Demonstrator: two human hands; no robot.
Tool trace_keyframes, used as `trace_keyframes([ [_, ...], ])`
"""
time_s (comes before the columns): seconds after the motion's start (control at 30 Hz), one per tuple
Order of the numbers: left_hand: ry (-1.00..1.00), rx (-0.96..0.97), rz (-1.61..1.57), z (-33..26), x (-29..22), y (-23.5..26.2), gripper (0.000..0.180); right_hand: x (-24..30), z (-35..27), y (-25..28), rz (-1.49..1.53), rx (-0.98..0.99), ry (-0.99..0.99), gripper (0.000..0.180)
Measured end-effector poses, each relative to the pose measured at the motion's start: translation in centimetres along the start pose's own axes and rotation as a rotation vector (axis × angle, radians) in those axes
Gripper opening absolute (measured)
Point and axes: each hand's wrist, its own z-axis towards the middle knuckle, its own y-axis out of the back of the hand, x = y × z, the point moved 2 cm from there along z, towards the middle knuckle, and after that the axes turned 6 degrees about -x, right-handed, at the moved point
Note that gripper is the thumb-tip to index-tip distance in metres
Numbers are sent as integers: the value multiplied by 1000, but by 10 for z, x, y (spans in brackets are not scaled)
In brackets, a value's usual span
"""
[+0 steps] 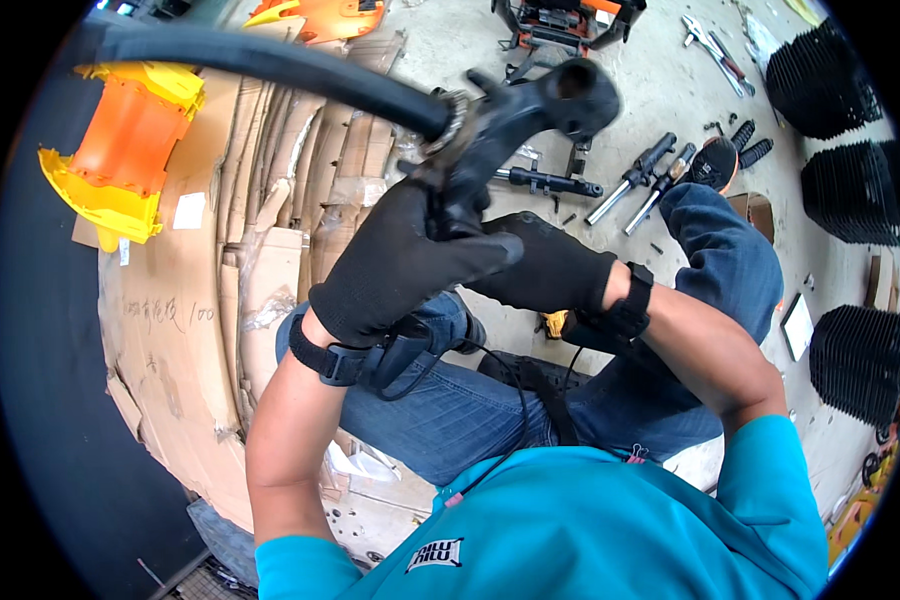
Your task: The person inserts metal tubes into the clamps of a motorcycle triple tree yoke by hand while sitting on a cardboard-covered floor. They slide the tubes through the openings and adjust the position of the assembly.
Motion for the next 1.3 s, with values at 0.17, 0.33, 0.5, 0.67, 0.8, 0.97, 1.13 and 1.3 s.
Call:
trace_keyframes([
  [0.17, 98, -179, -296, -5, 58, -11, 35, -11, -3, -13, -241, -30, -78, 33],
  [0.33, 176, -350, -340, -7, 82, -9, 31, -9, -9, -26, -398, -91, -4, 33],
  [0.5, 154, -351, -150, -8, 75, -3, 25, -15, -6, -40, -209, -83, 53, 36],
  [0.67, 49, -285, 5, -9, 81, 0, 20, -21, 1, -36, -52, 192, -57, 47],
  [0.8, 117, -332, -37, -1, 88, -5, 21, -31, -1, -48, -51, 28, 40, 41],
  [0.97, 136, -434, -112, 5, 83, -4, 19, -28, 2, -50, -398, -145, -83, 28],
  [1.13, -38, -418, 34, 9, 81, -3, 19, -32, 6, -42, -118, -88, 44, 32],
  [1.3, -63, -425, 18, -3, 74, 1, 18, -31, -3, -39, 364, 576, -474, 36],
])
